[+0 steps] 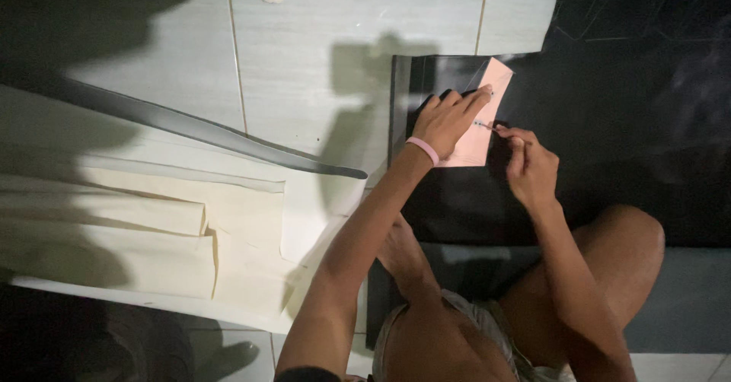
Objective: The person places a pink paper pattern onto a large black fabric sheet and uses a white marking tool to trace the pattern's outline. They repeatedly reposition the pattern to mark multiple sections on the fabric.
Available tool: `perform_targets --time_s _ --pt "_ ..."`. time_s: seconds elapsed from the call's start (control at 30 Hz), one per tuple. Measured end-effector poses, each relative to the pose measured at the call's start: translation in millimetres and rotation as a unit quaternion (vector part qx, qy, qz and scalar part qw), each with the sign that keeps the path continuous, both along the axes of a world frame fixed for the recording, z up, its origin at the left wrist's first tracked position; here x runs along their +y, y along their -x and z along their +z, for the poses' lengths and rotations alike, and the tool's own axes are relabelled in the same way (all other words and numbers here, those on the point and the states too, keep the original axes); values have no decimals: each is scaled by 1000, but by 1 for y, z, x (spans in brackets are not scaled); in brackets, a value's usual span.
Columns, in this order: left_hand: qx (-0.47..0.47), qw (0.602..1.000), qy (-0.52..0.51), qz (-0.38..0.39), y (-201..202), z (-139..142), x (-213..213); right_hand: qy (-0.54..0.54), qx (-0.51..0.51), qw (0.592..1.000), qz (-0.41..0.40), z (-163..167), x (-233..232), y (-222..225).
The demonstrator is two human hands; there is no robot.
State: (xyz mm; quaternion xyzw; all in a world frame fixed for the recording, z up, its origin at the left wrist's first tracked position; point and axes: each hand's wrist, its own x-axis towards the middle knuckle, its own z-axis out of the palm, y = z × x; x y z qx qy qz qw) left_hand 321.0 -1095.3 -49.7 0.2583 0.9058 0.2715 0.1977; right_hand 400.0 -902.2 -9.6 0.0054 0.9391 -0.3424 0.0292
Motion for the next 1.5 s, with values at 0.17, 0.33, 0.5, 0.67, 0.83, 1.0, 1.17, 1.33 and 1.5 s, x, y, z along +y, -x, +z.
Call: perform_targets --time_s 0.17,0.33,0.5,0.67,0.83,1.0,1.17,1.33,1.5 --pt "-5 999 22 -24 4 5 -1 -44 -8 998 34 0 4 4" --pt "149 989 0 -15 -10 1 -2 -3 18 1000 -20 -1 12 30" --pt "211 977 19 11 -29 -5 4 31 66 997 10 -6 9 50" --pt "193 980 53 4 -30 -10 21 -6 32 999 0 -5 3 53" --pt "199 972 90 -84 -18 -18 22 34 0 999 -17 -5 12 51" --pt "310 904 219 -196 15 -5 26 99 35 994 -34 1 39 17" --pt "76 959 234 -140 42 30 8 112 64 988 -86 1 72 -30" --pt "-159 986 39 31 36 18 -4 142 41 972 -184 -11 94 -42" --pt "188 923 -278 188 -7 -29 64 -30 5 993 -113 -26 95 -34"
